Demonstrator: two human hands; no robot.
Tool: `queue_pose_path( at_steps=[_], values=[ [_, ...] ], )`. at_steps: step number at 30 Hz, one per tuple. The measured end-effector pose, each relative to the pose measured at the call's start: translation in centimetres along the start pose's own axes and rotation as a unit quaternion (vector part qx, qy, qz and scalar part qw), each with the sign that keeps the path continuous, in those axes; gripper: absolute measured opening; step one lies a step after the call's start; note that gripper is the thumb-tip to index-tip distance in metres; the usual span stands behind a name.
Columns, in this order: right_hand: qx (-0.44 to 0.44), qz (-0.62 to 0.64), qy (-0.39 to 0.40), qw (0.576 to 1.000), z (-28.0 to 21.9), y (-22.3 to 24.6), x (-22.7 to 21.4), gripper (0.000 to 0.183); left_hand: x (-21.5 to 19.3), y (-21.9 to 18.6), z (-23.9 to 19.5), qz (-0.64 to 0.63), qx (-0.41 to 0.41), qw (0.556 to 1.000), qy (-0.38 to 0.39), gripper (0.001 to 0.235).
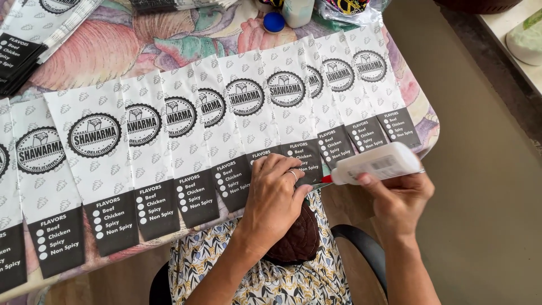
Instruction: The person applies glue from a white bottle to the edges of small black labels and attaches them to white paper packets. They press the labels onto the packets and then gather the completed packets into a stack.
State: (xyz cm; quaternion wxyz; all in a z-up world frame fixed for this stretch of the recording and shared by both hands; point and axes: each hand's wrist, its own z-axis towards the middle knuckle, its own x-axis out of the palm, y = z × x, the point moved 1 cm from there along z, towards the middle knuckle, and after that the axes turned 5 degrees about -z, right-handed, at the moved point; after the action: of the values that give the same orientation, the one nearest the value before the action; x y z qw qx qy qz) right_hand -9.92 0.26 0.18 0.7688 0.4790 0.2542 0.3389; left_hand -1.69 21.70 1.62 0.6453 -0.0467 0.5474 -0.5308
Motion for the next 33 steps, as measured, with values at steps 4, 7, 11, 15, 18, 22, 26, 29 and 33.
queue_pose_path(
  at_steps=[4, 7, 11, 15, 18, 22, 26, 29, 33],
  values=[
    [-0.017, 0.006, -0.023, 1.000, 0.9, -2.8, -2.4, 0.039, 0.8, 0.5, 0.0, -0.010, -0.005, 1.000, -0.024, 0.016],
    [-0.011, 0.000, 0.000, 1.000, 0.1, -1.9, -0.8, 0.038, 0.8, 0.3, 0.1, -0.023, -0.001, 0.999, -0.042, 0.012],
    [0.000, 0.025, 0.026, 0.999, -0.7, -1.6, 1.9, 0.044, 0.9, 0.5, 0.2, -0.021, -0.003, 0.998, -0.051, 0.006],
    [-0.011, 0.020, 0.042, 0.999, -1.4, -2.6, 2.2, 0.045, 0.3, 0.0, 0.2, -0.016, 0.002, 0.999, -0.039, 0.014],
    [-0.017, -0.006, -0.012, 1.000, -0.6, -4.2, 0.0, 0.051, -0.3, -0.2, 0.1, -0.009, 0.031, 0.999, -0.038, 0.014],
    [0.036, 0.016, -0.045, 0.998, 0.5, -0.9, -0.8, 0.035, -1.4, 0.3, -0.9, 0.013, 0.050, 0.997, -0.052, 0.024],
    [0.022, 0.100, -0.059, 0.993, 0.4, -0.7, 0.2, 0.040, -4.0, 0.7, -2.0, 0.094, 0.016, 0.994, -0.051, 0.011],
    [0.017, 0.097, -0.019, 0.995, -0.4, -0.2, 2.4, 0.041, -4.4, 1.1, -2.7, 0.084, -0.004, 0.996, -0.018, 0.017],
    [-0.001, -0.055, 0.044, 0.998, -1.3, -0.2, 4.0, 0.037, -4.1, 1.8, -3.7, 0.081, -0.023, 0.996, 0.026, 0.026]
  ],
)
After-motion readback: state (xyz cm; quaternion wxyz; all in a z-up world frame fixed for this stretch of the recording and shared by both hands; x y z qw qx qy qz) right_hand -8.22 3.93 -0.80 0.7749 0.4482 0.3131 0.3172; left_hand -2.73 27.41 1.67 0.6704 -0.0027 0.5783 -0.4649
